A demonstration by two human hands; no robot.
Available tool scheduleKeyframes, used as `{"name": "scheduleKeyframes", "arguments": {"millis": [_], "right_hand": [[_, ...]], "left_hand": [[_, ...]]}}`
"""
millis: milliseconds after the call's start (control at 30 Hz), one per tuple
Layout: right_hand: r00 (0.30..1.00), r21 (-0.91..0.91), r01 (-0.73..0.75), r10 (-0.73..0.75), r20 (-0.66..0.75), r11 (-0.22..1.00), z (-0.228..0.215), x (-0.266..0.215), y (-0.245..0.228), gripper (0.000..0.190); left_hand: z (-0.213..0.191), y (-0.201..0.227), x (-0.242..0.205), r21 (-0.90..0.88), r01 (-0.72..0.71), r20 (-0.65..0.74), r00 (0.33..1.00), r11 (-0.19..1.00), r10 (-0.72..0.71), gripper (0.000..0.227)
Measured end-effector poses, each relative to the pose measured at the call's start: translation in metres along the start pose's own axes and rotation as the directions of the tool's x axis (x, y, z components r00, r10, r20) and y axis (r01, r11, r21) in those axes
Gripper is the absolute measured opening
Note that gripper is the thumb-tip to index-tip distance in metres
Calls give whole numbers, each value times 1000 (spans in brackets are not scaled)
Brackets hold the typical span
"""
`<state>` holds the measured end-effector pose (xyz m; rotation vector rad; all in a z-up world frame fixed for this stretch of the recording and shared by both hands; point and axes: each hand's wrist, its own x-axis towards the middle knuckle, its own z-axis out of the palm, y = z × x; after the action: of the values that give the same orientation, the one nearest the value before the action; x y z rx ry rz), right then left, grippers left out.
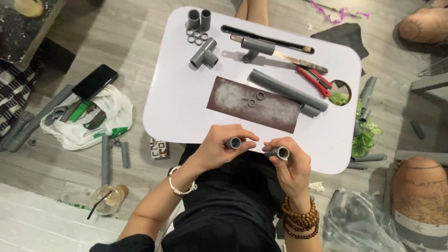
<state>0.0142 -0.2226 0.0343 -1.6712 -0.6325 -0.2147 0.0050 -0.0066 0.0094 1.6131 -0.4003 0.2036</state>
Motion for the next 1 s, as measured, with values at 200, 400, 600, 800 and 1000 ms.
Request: {"name": "scheduleKeyframes", "arguments": {"millis": [200, 400, 600, 800, 1000], "right_hand": [[983, -256, 46, 3, 186, 966, -20, -8, 10, 35], [966, -291, 76, 2, 257, 954, -28, -13, 9, 32], [955, -260, 57, 23, 297, 964, -38, -9, 2, 28], [947, -313, 66, 39, 318, 947, -36, -15, 4, 29], [939, -318, 38, 75, 335, 947, -32, -18, -7, 39]], "left_hand": [[-4, 40, 32, 102, -203, 189, 965, 974, 181, 18], [-7, 34, 37, 332, -319, 501, 857, 888, 121, 26], [-3, 30, 38, 370, -323, 564, 823, 871, 65, 25], [2, 26, 19, 534, -452, 574, 814, 715, 86, 22], [-3, 48, 23, 301, -276, 534, 842, 913, 79, 29]]}}
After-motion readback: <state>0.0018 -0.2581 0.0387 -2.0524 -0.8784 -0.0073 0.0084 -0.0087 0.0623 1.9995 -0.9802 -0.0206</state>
